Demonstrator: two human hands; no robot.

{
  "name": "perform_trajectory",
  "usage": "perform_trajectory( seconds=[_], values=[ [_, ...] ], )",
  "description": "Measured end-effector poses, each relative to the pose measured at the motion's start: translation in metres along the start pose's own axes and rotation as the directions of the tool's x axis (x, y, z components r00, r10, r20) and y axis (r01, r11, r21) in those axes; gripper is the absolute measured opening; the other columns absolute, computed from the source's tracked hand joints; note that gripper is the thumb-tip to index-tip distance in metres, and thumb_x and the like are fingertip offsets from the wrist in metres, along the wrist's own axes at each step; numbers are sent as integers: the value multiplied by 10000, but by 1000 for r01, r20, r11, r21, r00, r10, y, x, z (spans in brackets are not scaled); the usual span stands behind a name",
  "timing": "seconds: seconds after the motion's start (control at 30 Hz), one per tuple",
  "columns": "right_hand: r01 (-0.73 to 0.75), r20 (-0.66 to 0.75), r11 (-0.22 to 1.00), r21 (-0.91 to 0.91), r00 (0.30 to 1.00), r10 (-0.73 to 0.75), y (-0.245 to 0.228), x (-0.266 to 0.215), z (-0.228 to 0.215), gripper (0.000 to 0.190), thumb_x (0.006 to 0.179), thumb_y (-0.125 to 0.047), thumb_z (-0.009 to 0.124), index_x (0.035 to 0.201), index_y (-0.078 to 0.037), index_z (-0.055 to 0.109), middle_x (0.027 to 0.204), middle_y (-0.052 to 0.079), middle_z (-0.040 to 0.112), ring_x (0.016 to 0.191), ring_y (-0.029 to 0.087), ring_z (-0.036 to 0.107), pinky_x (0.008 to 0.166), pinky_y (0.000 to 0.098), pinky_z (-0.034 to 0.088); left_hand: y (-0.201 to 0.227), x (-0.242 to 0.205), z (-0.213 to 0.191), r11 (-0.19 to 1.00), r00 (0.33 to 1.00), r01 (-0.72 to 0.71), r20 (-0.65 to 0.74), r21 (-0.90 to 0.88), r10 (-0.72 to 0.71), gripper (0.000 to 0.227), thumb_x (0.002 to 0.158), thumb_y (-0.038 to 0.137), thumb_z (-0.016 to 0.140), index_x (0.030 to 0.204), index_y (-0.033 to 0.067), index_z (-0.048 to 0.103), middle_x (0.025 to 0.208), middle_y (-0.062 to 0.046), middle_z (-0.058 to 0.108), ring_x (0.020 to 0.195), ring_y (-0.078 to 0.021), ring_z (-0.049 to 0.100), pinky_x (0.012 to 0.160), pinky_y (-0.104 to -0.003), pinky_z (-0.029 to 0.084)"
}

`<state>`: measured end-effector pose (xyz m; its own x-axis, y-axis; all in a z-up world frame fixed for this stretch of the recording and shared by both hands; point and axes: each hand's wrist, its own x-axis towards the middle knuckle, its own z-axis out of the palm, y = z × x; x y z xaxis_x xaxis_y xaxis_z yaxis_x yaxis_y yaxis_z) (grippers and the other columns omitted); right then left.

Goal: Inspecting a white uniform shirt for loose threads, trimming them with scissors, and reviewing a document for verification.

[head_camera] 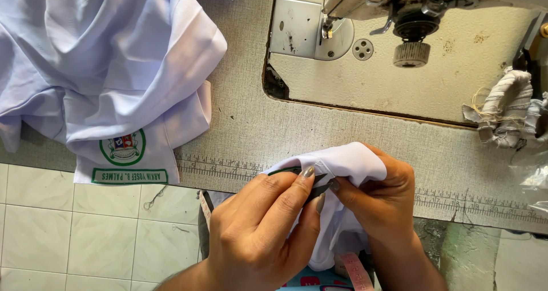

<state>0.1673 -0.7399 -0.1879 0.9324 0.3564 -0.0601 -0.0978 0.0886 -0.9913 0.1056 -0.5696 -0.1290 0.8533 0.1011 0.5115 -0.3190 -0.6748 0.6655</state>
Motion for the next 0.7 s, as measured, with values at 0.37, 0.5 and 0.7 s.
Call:
perform_trajectory(
  seconds=[0.37,0.5,0.7],
  values=[
    [2,-24,999,-38,1000,-3,-1,0,3,72,837,9,731,839,-42,680,785,-10,619,694,55,551,577,212,443,-2,-1,0,1000,1000,1,7,6,-1,138,951,19,653,1034,-90,664,913,-180,702,685,-297,649,626,-364,554],
    [0,-15,999,-39,1000,0,-1,1,2,57,846,-18,736,888,-26,699,797,-2,640,702,56,564,586,209,453,-2,0,0,1000,1000,-2,10,4,2,131,944,15,654,1019,-92,665,920,-188,708,702,-306,667,642,-372,568],
    [60,12,995,-86,998,-59,6,-2,-3,110,785,-58,780,875,-37,719,876,49,674,764,116,625,644,246,489,-4,-2,6,1000,1000,-7,-4,30,8,153,966,12,655,1064,-104,672,955,-188,714,758,-323,696,684,-394,593]
  ],
)
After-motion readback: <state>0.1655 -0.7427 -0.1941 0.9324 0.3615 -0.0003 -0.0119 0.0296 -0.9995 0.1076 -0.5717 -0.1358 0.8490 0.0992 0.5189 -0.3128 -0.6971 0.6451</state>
